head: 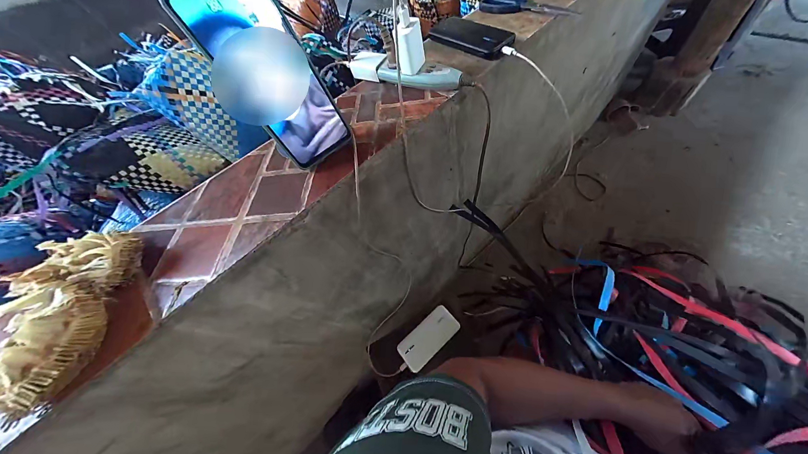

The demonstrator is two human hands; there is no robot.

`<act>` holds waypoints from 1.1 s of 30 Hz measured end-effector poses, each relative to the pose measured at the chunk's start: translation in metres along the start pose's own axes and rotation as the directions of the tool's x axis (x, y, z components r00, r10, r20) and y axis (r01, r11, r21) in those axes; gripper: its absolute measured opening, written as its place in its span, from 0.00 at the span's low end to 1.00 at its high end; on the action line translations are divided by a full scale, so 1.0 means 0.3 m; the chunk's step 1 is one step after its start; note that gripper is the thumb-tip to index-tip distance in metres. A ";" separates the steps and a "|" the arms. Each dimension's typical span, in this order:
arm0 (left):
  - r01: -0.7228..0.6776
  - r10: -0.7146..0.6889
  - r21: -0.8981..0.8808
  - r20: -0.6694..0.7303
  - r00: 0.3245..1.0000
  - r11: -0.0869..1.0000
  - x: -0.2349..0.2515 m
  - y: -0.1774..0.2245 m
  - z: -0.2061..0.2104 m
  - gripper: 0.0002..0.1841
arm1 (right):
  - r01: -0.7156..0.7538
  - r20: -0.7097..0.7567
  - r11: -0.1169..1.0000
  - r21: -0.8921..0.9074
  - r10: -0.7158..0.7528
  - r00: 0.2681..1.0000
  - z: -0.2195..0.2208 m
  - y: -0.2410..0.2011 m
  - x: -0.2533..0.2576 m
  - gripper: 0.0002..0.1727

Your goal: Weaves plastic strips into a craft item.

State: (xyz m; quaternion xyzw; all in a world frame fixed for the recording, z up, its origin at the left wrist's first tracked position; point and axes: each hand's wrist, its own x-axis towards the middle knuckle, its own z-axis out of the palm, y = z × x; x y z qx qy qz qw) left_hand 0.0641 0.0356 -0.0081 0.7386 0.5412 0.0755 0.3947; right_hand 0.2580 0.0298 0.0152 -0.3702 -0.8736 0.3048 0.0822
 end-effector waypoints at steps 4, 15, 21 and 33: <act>0.007 -0.005 0.043 -0.033 0.999 0.999 -0.061 0.011 -0.020 0.15 | 0.191 -0.142 0.979 -0.072 -0.200 0.970 0.055 -0.101 0.006 0.19; 0.158 -0.156 -0.035 0.053 0.986 0.987 -0.029 -0.013 -0.006 0.18 | 0.180 -0.348 0.982 -0.064 -0.191 0.918 0.085 -0.087 0.020 0.10; 0.206 -0.202 -0.031 0.103 0.974 0.978 -0.014 -0.009 -0.014 0.17 | 0.013 -0.244 1.000 -0.021 -0.017 0.970 0.047 -0.192 0.041 0.10; 0.231 -0.233 -0.174 0.012 0.972 0.957 -0.040 -0.006 -0.013 0.24 | 0.801 -0.332 0.597 0.051 -0.746 0.577 0.078 -0.521 0.100 0.16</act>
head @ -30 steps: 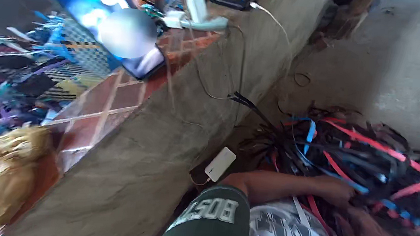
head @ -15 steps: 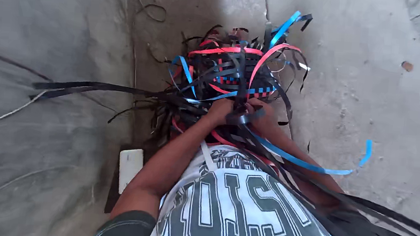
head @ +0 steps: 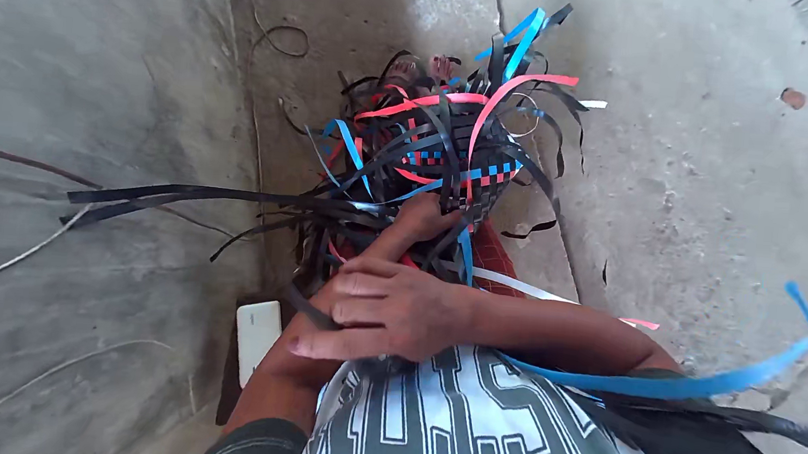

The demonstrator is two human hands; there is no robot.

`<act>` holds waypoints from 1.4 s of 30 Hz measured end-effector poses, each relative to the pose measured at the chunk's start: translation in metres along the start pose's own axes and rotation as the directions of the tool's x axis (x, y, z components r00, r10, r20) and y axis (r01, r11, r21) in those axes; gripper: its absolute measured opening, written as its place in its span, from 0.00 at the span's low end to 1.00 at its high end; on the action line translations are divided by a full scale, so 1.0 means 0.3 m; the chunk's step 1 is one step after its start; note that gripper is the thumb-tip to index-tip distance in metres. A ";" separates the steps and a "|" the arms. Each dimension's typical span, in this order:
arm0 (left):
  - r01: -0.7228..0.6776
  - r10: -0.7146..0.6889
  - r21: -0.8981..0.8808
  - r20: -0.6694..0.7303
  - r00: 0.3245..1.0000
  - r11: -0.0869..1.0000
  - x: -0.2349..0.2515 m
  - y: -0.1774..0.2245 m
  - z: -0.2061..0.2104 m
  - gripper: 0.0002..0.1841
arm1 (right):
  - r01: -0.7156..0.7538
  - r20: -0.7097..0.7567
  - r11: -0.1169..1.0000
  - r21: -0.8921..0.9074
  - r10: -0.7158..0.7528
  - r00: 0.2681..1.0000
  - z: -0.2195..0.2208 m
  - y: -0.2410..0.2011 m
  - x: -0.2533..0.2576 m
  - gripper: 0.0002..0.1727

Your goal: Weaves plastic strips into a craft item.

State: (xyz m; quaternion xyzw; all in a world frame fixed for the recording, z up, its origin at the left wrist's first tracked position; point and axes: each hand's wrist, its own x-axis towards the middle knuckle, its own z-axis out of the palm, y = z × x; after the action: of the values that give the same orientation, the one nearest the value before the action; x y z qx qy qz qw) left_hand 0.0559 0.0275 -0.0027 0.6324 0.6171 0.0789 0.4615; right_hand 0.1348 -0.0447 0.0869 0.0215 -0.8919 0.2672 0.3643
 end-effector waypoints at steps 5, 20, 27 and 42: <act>0.011 -0.010 0.055 -0.028 1.000 0.998 0.031 -0.054 0.027 0.22 | -0.415 -0.050 0.868 -0.272 0.419 0.907 -0.156 0.239 -0.194 0.20; -0.267 0.176 -0.477 -0.227 0.958 0.837 -0.303 -0.108 -0.033 0.37 | -0.684 0.177 0.705 -0.187 0.709 0.683 -0.241 0.474 -0.469 0.14; -0.519 0.361 -0.239 -0.487 0.795 0.821 -0.165 -0.054 -0.036 0.19 | -0.742 0.249 0.611 -0.275 0.791 0.559 -0.223 0.450 -0.410 0.16; -0.233 0.208 -0.121 -0.192 0.959 0.965 0.002 -0.126 0.026 0.20 | -0.853 0.435 0.470 -0.229 0.833 0.343 -0.262 0.515 -0.323 0.22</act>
State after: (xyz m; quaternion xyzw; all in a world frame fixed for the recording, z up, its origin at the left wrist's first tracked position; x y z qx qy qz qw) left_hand 0.0346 0.0173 -0.0331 0.6533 0.5739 0.2298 0.4370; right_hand 0.2201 0.1111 -0.0019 -0.3664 -0.8286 0.4182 -0.0653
